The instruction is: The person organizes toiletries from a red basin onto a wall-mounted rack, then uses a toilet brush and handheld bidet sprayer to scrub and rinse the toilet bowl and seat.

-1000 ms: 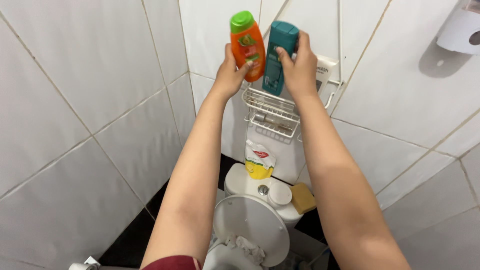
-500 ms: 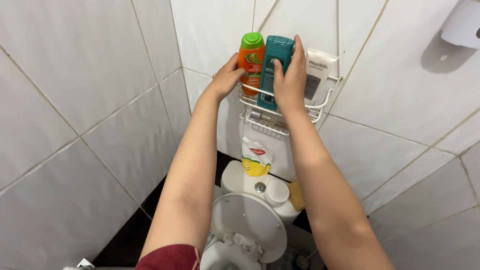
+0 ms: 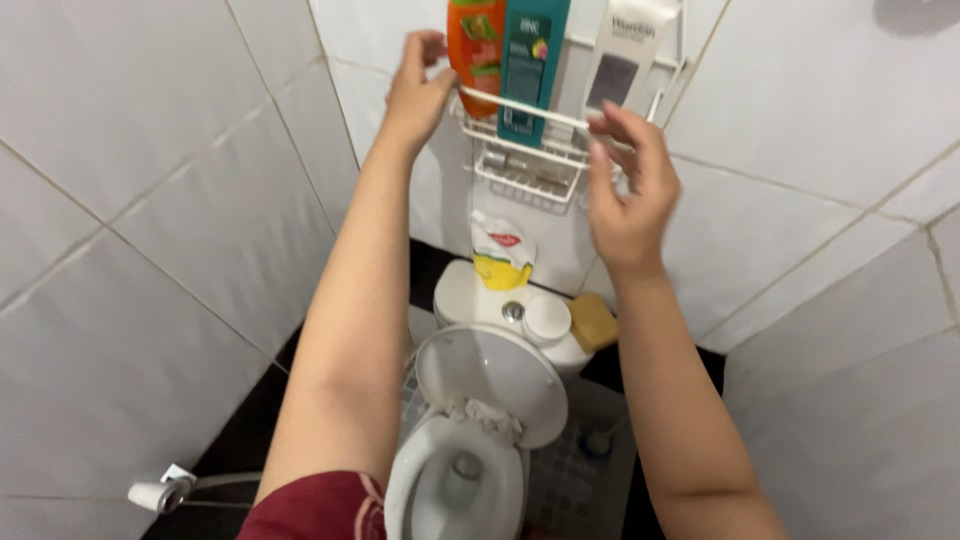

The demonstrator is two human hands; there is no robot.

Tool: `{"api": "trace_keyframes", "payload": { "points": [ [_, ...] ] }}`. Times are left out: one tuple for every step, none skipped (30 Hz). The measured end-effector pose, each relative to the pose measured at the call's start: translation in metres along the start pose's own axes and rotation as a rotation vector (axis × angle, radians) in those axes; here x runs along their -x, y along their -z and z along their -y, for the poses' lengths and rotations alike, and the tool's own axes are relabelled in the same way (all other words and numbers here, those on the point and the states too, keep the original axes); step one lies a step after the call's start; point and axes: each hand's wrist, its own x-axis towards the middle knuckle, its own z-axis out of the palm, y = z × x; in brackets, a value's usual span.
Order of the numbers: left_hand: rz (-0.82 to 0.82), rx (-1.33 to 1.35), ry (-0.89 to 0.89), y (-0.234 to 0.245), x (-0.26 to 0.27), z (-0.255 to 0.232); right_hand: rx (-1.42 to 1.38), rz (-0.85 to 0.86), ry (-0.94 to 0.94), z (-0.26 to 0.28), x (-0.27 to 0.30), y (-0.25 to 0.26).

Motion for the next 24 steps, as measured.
{"api": "trace_keyframes", "payload": {
  "points": [
    [-0.038, 0.038, -0.007, 0.002, 0.009, 0.003, -0.008, -0.005, -0.047, -0.009, 0.018, 0.015],
    [-0.090, 0.086, -0.038, 0.004, 0.021, 0.008, -0.017, -0.011, -0.094, -0.023, 0.037, 0.030],
    [-0.143, 0.135, -0.071, 0.007, 0.036, 0.014, -0.030, -0.058, -0.246, -0.043, 0.055, 0.044],
    [-0.197, 0.183, -0.103, 0.007, 0.054, 0.020, -0.043, -0.106, -0.397, -0.066, 0.077, 0.056],
    [-0.264, 0.208, -0.067, 0.005, 0.077, 0.028, 0.080, -0.082, -0.563, -0.092, 0.102, 0.066],
    [-0.331, 0.231, -0.031, 0.003, 0.104, 0.037, 0.203, -0.054, -0.727, -0.119, 0.130, 0.074],
    [-0.385, 0.397, 0.037, -0.005, 0.129, 0.045, 0.294, 0.080, -0.664, -0.147, 0.159, 0.081],
    [-0.440, 0.563, 0.107, -0.014, 0.154, 0.053, 0.381, 0.214, -0.598, -0.173, 0.190, 0.085],
    [-0.462, 0.564, 0.177, -0.022, 0.182, 0.061, 0.421, 0.267, -0.678, -0.196, 0.220, 0.086],
    [-0.485, 0.565, 0.247, -0.032, 0.210, 0.067, 0.459, 0.321, -0.759, -0.215, 0.248, 0.088],
    [-0.468, 0.534, 0.312, -0.041, 0.237, 0.073, 0.607, 0.345, -0.812, -0.230, 0.272, 0.087],
    [-0.450, 0.502, 0.376, -0.051, 0.264, 0.077, 0.755, 0.370, -0.863, -0.242, 0.291, 0.088],
    [-0.421, 0.499, 0.431, -0.060, 0.288, 0.080, 0.786, 0.390, -0.922, -0.250, 0.304, 0.086],
    [-0.392, 0.496, 0.486, -0.066, 0.308, 0.082, 0.817, 0.410, -0.981, -0.253, 0.315, 0.082],
    [-0.359, 0.467, 0.573, -0.073, 0.326, 0.084, 0.851, 0.432, -1.041, -0.253, 0.322, 0.080],
    [-0.325, 0.436, 0.660, -0.078, 0.342, 0.085, 0.863, 0.489, -1.075, -0.249, 0.323, 0.077],
    [-0.287, 0.398, 0.703, -0.082, 0.355, 0.086, 0.875, 0.544, -1.108, -0.246, 0.323, 0.075],
    [-0.249, 0.360, 0.745, -0.086, 0.366, 0.086, 0.887, 0.600, -1.140, -0.244, 0.323, 0.073],
    [-0.214, 0.321, 0.785, -0.089, 0.375, 0.086, 0.895, 0.609, -1.127, -0.240, 0.320, 0.070],
    [-0.185, 0.329, 0.803, -0.092, 0.382, 0.086, 0.904, 0.617, -1.113, -0.236, 0.317, 0.068],
    [-0.156, 0.335, 0.823, -0.095, 0.388, 0.086, 0.911, 0.628, -1.101, -0.233, 0.314, 0.067],
    [-0.127, 0.341, 0.844, -0.098, 0.392, 0.087, 0.914, 0.594, -1.110, -0.230, 0.312, 0.067],
    [-0.098, 0.319, 0.879, -0.101, 0.397, 0.087, 0.919, 0.562, -1.120, -0.226, 0.312, 0.069],
    [-0.069, 0.297, 0.914, -0.103, 0.403, 0.088, 0.923, 0.530, -1.130, -0.221, 0.313, 0.071]
  ]
}}
